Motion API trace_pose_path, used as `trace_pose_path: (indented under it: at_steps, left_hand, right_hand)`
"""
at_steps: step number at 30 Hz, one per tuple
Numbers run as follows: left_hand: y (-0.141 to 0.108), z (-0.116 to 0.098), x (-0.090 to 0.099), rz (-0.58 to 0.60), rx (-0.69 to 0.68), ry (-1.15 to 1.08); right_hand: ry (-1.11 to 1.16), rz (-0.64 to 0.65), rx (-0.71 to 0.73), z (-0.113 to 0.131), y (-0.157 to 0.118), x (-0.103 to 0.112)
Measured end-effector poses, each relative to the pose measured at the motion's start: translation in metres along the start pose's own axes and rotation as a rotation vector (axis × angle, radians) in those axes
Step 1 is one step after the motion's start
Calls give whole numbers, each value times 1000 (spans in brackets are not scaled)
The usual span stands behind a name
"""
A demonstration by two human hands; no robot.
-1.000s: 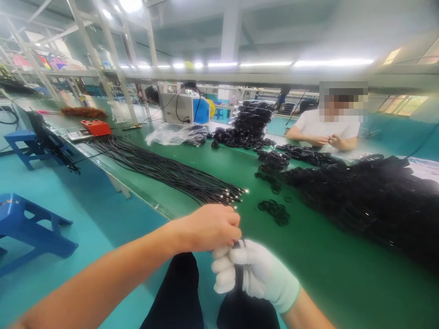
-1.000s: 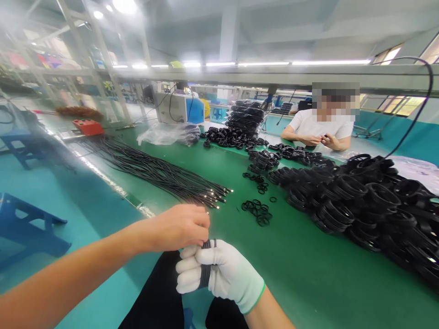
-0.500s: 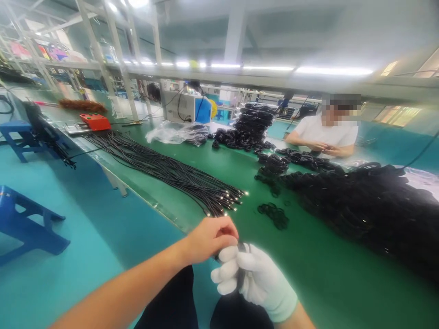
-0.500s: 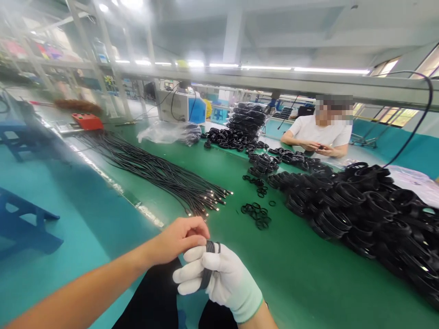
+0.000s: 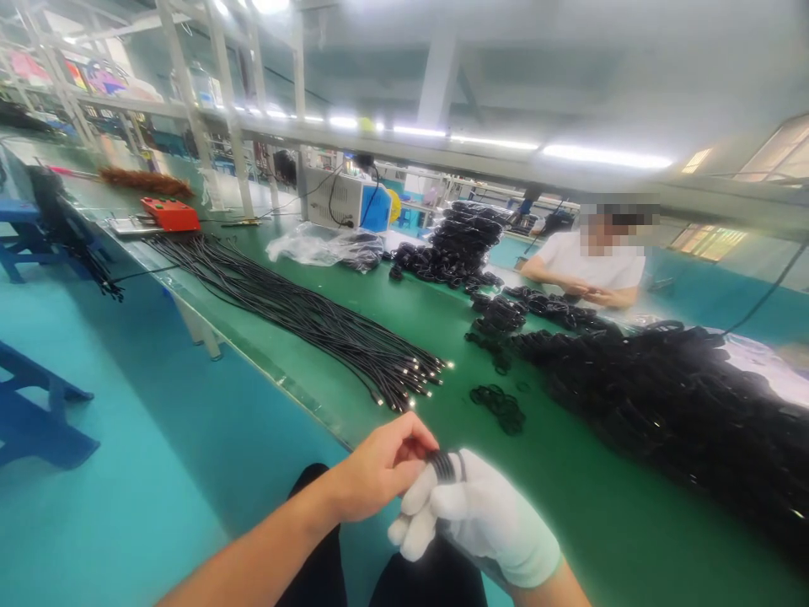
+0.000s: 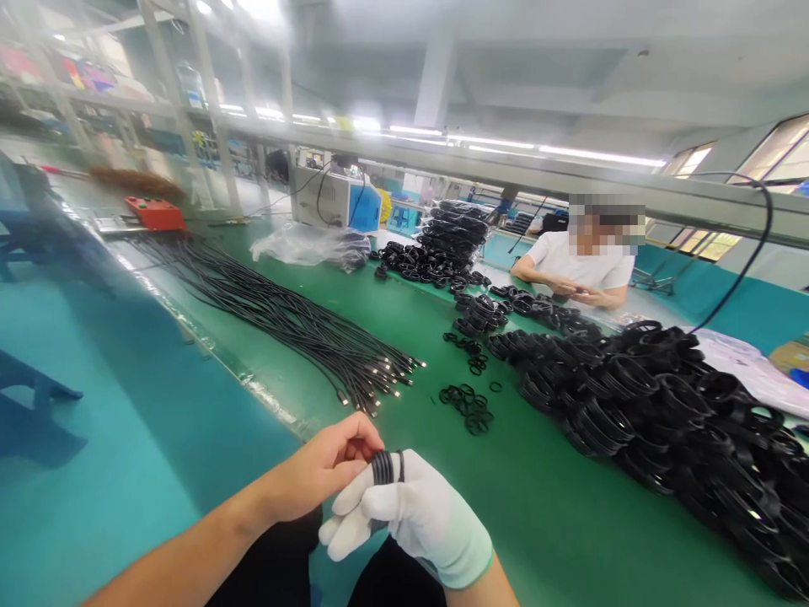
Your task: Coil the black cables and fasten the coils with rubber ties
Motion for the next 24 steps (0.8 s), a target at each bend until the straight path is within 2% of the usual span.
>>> trace_pose_path:
  at_steps: [3,5,11,16,18,21,24]
  left_hand:
    - [0,-2,3,49,-46,67]
    - [-2,-3,3,41,-88,105]
    - [-13,-6,-4,-168,-266,101]
    - [-24,-13,-13,-324,-591,158]
    - [-26,-15,-15,-382,-676,197]
    - [-26,-21,-15,-390,-663,235]
    - [-25,-32,-12,-224,-545,293]
  right_hand:
    - [-44,32,-19,1,0,-3]
    - [-63,57,-25,3,0,-6]
    - [-215,137,-94,16,-2,-16]
    - [-325,129,-90,23,-7,-24]
    - [-317,116,-68,24,-8,-27]
    - [-301,98,-69,25,-10,-28]
    - [-345,110,-109,31,-13,-30]
Point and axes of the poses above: each hand's wrist, its own y-axis towards the middle knuckle, its own x-axis out of the back of the hand, z = x × y, the point moved 2 cm from there along y, towards the middle knuckle, and after that the axes turned 8 degrees about -z, right-handed, at the moved point
